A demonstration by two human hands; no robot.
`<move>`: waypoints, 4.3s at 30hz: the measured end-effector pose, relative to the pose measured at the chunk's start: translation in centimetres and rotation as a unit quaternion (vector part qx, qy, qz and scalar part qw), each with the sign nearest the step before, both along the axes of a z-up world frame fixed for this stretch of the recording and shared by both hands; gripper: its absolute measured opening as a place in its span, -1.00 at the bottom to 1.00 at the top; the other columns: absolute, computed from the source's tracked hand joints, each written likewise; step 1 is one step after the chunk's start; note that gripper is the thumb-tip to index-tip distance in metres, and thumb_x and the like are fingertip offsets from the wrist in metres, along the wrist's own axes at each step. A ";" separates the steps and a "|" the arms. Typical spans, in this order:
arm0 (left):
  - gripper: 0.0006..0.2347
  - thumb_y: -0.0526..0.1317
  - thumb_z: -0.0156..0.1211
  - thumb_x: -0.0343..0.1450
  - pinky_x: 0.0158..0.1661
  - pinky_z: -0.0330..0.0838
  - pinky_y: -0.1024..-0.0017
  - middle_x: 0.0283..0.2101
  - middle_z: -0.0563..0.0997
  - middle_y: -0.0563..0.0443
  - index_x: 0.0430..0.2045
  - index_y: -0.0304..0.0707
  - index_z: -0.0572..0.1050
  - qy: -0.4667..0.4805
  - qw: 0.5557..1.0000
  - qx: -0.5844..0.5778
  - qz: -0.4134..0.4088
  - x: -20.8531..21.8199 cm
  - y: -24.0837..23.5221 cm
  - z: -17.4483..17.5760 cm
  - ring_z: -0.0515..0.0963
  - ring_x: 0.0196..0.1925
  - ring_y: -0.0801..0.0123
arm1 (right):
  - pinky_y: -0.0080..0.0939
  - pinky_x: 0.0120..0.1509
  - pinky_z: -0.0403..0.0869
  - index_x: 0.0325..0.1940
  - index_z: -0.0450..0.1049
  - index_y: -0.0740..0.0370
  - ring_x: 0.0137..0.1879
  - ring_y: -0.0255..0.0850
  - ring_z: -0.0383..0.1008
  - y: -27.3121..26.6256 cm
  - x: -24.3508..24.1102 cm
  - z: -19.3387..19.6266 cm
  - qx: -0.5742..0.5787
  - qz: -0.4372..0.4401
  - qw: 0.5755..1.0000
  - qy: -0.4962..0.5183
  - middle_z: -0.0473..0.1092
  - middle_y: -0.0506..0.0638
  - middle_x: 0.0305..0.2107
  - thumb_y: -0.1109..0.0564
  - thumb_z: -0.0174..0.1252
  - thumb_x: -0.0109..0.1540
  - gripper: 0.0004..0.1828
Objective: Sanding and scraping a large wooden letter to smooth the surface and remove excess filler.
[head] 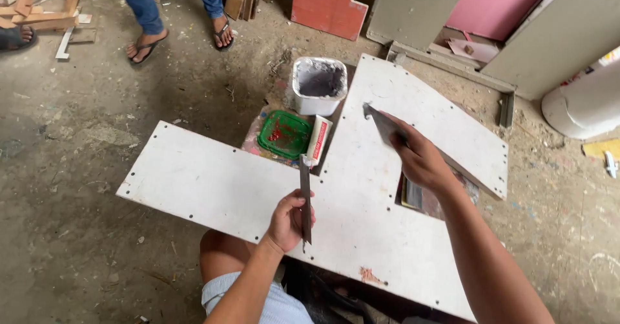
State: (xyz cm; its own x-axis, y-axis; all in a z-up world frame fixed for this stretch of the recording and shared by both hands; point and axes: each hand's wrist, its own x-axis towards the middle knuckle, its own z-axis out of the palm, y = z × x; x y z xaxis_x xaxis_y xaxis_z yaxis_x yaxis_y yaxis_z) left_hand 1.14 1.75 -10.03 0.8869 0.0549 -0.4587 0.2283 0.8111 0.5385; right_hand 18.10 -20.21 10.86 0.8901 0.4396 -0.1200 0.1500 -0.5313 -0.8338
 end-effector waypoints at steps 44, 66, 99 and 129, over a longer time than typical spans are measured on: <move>-0.87 -0.21 0.04 0.32 -0.18 0.65 0.38 0.24 0.57 0.04 -0.32 0.01 0.48 -0.126 0.987 -0.045 0.086 17.9 6.5 7.4 0.72 -0.13 -0.04 | 0.37 0.44 0.32 0.17 0.58 -0.40 0.63 0.10 -0.02 10.7 19.7 -10.7 -0.282 0.164 0.855 -0.403 0.36 -0.02 0.33 0.25 0.23 0.19 -0.43; -0.80 -0.17 0.13 0.31 -0.23 0.53 0.54 0.16 0.57 0.16 -0.21 0.01 0.52 -0.088 0.992 -0.048 0.081 19.3 5.9 5.9 0.69 -0.06 -0.04 | 0.29 0.42 0.40 0.08 0.63 -0.38 0.62 0.05 0.10 5.6 21.2 -8.9 -0.325 0.151 0.823 -0.440 0.43 -0.02 0.29 0.22 0.32 0.14 -0.48; -0.93 -0.16 0.01 0.35 -0.50 0.51 0.59 0.09 0.65 -0.02 -0.38 0.06 0.44 -0.117 0.989 -0.071 0.053 16.0 6.5 7.0 0.74 -0.32 0.23 | 0.06 0.66 0.11 -0.08 0.67 -0.42 0.64 -0.11 0.12 11.5 20.4 -6.3 -0.411 0.133 0.757 -0.490 0.52 -0.10 0.14 0.10 0.28 0.21 -0.67; -0.89 -0.07 0.06 0.36 -0.65 0.40 0.63 -0.04 0.69 0.00 -0.34 0.07 0.40 -0.088 0.989 -0.106 0.053 16.3 8.5 3.8 0.75 -0.26 0.13 | -0.04 0.09 0.29 0.12 0.47 -0.21 -0.13 -0.09 0.63 18.4 14.9 -0.8 -0.490 0.172 0.768 -0.375 0.62 -0.06 -0.30 0.00 0.07 0.41 -0.80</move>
